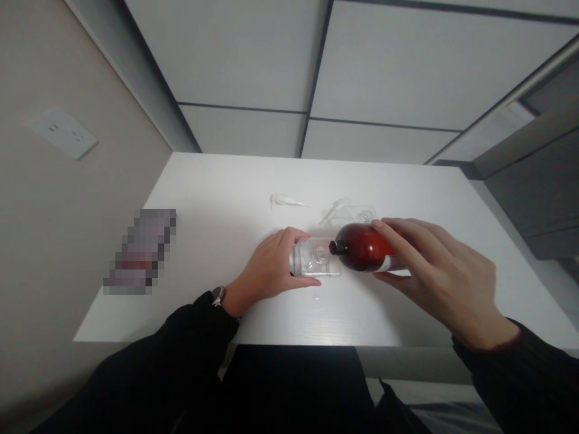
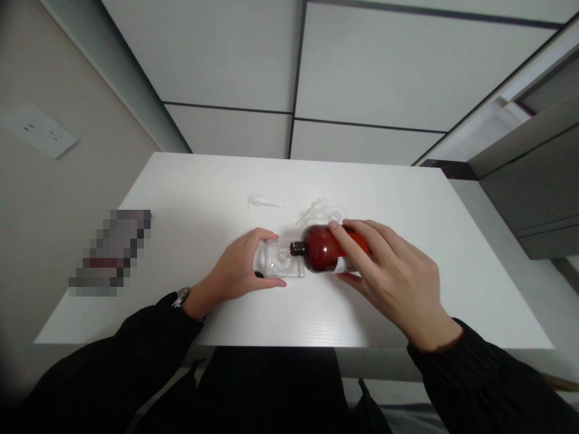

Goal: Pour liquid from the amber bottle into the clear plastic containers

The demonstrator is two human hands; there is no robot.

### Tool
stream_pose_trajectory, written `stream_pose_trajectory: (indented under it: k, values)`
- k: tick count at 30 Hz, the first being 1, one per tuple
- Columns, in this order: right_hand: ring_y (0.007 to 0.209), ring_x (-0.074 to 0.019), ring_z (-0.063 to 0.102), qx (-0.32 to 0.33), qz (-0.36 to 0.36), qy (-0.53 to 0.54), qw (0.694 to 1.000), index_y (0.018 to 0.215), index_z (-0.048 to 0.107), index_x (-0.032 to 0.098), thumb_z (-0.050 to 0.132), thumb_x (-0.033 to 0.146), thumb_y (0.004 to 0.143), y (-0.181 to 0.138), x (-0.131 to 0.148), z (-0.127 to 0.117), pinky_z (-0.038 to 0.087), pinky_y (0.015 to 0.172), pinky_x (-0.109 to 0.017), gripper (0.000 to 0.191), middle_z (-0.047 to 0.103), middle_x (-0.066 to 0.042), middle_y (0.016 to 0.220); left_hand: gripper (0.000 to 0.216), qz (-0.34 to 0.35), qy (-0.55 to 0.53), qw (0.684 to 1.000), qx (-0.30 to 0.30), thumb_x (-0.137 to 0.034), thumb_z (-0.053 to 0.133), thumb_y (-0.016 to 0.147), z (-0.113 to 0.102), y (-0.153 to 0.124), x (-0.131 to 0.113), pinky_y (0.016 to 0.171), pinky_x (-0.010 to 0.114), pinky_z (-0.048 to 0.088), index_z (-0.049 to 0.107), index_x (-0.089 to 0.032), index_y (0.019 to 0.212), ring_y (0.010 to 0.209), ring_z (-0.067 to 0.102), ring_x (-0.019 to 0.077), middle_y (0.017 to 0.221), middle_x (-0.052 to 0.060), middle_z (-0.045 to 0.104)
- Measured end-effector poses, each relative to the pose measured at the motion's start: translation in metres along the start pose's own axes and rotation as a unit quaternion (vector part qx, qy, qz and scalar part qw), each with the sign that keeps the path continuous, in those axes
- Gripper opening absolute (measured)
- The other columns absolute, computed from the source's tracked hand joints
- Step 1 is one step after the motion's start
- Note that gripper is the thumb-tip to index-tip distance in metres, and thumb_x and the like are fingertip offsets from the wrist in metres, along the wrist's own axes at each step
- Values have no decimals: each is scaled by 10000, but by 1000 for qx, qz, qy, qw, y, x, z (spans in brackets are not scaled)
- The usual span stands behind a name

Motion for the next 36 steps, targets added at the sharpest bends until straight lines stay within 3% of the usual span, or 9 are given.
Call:
stream_pose_trajectory:
  k: [36]
  values:
    - [1028,-286,724,2,-8,-13,1000,1422,556,113,761,241,923,2,0,-1,540,732,-336,554,739,-157,1244,793,14,11,1000,-5,-540,928,680,-1,0,-2,936,514,552,473,-227,1250,1103,680,341,1230,121,670]
Point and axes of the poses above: each hand's wrist, its own y-axis towards the middle knuckle, its own z-axis out of the palm, x = y × z, the point moved 9 cm from there along y, towards the middle knuckle
